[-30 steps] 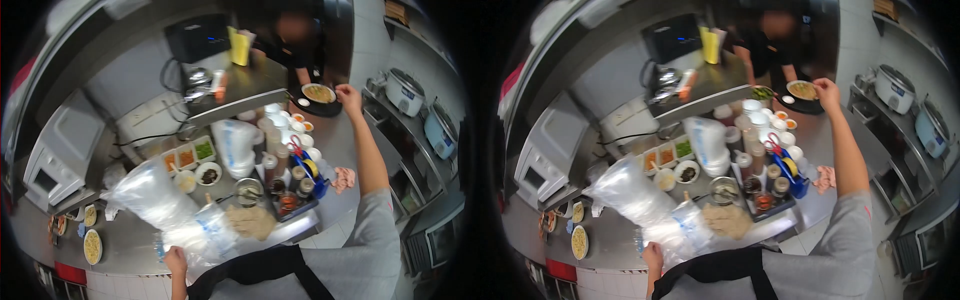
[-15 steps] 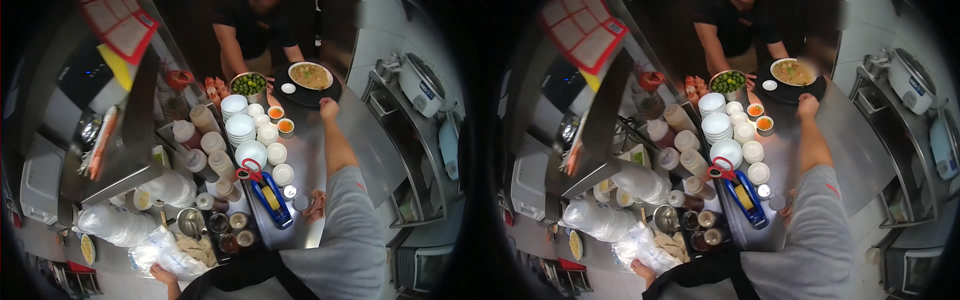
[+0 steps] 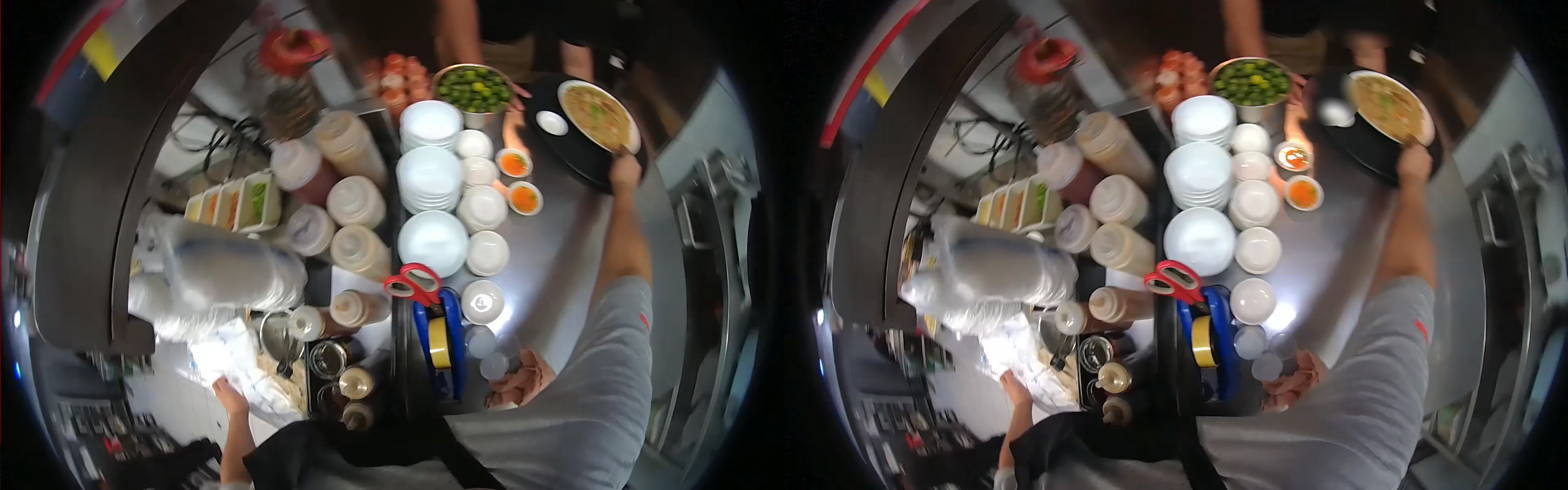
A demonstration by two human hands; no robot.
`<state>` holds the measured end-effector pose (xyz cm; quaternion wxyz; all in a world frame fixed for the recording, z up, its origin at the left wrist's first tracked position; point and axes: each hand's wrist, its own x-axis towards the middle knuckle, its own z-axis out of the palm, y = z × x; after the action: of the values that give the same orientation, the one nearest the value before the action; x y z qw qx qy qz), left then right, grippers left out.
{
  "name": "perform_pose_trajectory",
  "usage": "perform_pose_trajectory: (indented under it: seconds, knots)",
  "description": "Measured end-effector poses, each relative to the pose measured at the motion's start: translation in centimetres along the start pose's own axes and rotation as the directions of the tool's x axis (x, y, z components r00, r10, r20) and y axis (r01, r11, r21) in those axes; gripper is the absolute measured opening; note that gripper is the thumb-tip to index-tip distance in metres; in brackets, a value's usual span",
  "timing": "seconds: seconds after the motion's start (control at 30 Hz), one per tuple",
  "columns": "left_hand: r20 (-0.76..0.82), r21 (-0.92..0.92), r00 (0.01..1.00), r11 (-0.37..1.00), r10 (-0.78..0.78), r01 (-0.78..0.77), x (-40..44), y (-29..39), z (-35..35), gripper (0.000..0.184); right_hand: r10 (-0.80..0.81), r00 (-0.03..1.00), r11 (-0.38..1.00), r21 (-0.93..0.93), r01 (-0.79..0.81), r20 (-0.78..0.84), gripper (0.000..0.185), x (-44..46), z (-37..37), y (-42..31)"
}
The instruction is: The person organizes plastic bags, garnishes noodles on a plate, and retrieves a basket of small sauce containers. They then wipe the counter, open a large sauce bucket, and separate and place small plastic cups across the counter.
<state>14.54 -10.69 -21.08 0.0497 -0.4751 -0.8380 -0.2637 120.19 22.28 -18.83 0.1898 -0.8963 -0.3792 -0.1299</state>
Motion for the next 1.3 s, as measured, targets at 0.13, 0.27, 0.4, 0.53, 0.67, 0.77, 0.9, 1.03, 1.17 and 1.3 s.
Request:
perform_pose_trajectory:
  seconds: [0.13,0.27,0.4,0.53,0.67,0.77,0.9,1.03,1.17,1.3]
  knots:
    - [0.064,0.309,0.983,0.934,0.17,-0.181,-1.6,4.0,-2.4,0.02,-0.13,0.991,0.991,0.026,0.13,-0.019,0.027,0.4,-1.2,0.1]
    - [0.003,0.279,0.994,0.954,0.11,-0.106,-2.2,5.3,-2.1,0.024,-0.165,0.973,0.971,0.146,0.189,-0.163,0.02,-1.7,-6.6,-0.4]
    - [-0.075,0.218,0.995,0.975,0.064,-0.047,-2.6,4.3,-0.9,0.023,-0.183,0.917,0.852,0.408,0.328,-0.356,0.019,-11.0,-15.3,-2.3]
    - [-0.129,0.134,0.992,0.991,0.017,0.001,-3.0,5.7,-1.4,0.016,-0.001,0.941,0.603,0.751,0.27,-0.338,0.02,-28.0,-25.7,-5.1]
    - [-0.197,-0.198,0.979,0.976,0.052,-0.092,-2.4,4.4,-1.9,0.009,0.055,0.951,0.226,0.931,0.287,-0.306,0.02,-43.2,-34.3,-11.6]
    - [-0.132,-0.689,0.991,0.721,-0.022,-0.076,-0.5,2.3,-3.5,0.011,-0.359,0.865,0.069,0.914,0.399,-0.351,0.026,-51.0,-38.8,-17.3]
    - [-0.036,-0.906,0.995,0.423,-0.097,0.008,1.6,3.6,-11.8,0.012,-0.88,0.425,-0.079,0.946,0.313,-0.214,0.027,-58.1,-42.7,-23.8]
    - [-0.13,-0.864,0.992,0.491,0.002,-0.114,1.0,0.8,-20.8,0.007,-0.958,0.288,0.068,0.97,0.233,-0.002,0.023,-64.2,-41.3,-27.8]
    - [-0.232,-0.645,0.94,0.684,0.251,-0.342,-1.0,-4.5,-27.0,0.006,-0.945,0.315,0.146,0.974,0.176,0.085,0.022,-68.4,-40.6,-29.7]
    - [0.022,-0.778,0.936,0.594,0.35,-0.204,-3.5,-9.2,-28.9,0.008,-0.851,0.514,0.265,0.933,0.245,0.106,0.022,-69.1,-40.1,-30.2]
